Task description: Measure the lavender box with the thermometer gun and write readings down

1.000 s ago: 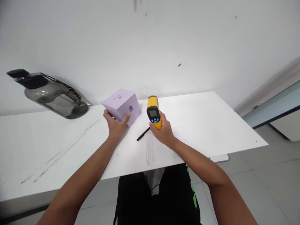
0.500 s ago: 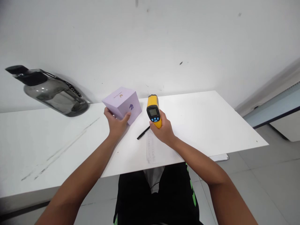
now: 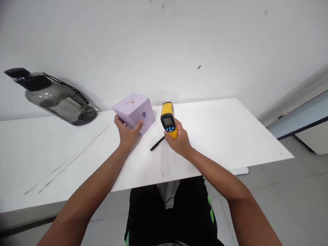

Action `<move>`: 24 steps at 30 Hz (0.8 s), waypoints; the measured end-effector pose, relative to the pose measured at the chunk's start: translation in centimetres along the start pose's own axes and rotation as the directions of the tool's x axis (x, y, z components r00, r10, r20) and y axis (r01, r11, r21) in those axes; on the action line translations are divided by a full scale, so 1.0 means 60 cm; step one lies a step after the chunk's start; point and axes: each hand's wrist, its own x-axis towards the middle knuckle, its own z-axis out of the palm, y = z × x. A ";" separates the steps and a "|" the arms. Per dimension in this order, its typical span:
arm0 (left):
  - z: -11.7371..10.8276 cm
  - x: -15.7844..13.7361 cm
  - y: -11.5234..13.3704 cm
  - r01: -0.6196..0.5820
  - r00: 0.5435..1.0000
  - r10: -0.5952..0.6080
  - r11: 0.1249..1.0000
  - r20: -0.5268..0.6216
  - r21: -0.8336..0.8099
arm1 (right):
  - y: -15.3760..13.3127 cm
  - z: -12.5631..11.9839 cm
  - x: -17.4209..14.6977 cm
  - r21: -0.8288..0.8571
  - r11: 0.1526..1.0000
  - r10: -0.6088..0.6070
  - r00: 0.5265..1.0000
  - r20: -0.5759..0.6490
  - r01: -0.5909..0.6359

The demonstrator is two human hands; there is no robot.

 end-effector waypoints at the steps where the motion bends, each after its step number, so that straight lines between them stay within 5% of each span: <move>1: 0.000 0.000 -0.001 -0.003 1.000 0.003 1.000 0.002 0.001 | 0.001 0.000 0.000 -0.005 1.000 -0.004 1.000 0.000 0.004; 18: -0.001 0.002 -0.004 -0.017 1.000 0.016 1.000 0.001 0.025 | 0.010 -0.007 0.014 -0.075 0.996 0.039 0.999 -0.018 -0.040; 24: 0.001 0.002 -0.005 -0.016 1.000 0.016 1.000 0.007 -0.001 | 0.041 -0.054 0.062 -0.403 0.915 0.024 0.999 -0.035 -0.036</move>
